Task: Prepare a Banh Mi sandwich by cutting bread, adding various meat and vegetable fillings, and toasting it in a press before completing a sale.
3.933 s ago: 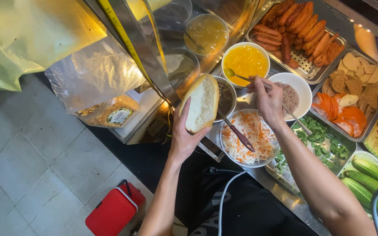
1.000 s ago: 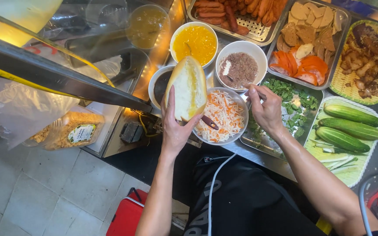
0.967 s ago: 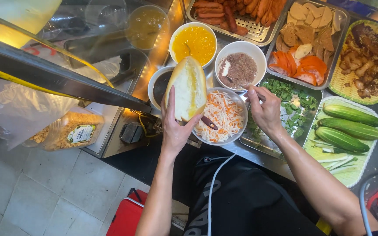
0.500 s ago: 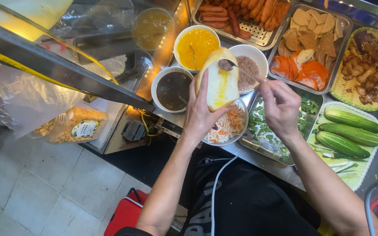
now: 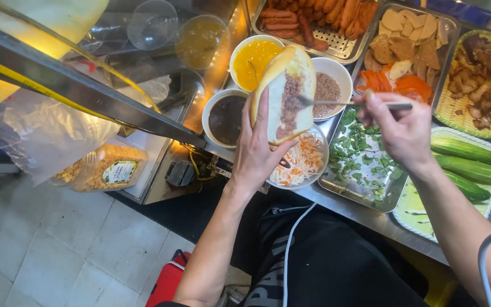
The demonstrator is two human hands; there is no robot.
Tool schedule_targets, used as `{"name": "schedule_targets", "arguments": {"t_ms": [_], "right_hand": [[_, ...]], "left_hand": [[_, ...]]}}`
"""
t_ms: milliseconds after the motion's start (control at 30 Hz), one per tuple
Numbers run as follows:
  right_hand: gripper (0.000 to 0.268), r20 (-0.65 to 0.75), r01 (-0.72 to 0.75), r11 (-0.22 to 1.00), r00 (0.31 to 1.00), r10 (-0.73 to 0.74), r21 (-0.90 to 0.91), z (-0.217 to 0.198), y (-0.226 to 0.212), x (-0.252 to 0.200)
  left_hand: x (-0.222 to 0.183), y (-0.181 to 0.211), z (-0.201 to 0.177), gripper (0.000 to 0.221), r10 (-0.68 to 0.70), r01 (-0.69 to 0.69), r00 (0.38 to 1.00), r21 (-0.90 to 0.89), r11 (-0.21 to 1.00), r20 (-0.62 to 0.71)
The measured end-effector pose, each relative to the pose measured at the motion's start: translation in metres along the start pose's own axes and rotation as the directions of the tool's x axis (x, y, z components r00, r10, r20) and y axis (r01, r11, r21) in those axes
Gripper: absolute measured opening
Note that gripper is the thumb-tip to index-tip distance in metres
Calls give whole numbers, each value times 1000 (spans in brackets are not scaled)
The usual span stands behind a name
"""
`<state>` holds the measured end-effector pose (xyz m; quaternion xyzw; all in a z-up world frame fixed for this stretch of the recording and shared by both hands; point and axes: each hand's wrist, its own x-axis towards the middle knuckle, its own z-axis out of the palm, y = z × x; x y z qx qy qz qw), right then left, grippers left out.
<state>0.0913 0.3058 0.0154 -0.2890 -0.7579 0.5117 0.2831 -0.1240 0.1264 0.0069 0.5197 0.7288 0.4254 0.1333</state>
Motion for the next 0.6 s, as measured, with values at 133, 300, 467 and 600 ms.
{"name": "schedule_targets", "arguments": {"t_ms": [133, 300, 467, 600], "right_hand": [[25, -69, 16, 1000, 998, -14, 26, 3, -19, 11], [25, -108, 71, 997, 991, -75, -41, -1, -20, 35], [24, -166, 100, 975, 977, -134, -198, 13, -28, 17], [24, -192, 157, 926, 954, -232, -343, 34, -26, -3]], "left_hand": [[-9, 2, -6, 123, 94, -93, 995, 11, 996, -34], [-18, 4, -6, 121, 72, -72, 997, 0, 997, 10], [-24, -5, -11, 122, 104, -104, 994, 37, 994, -15], [-33, -22, -17, 124, 44, -44, 999, 23, 999, 9]]}}
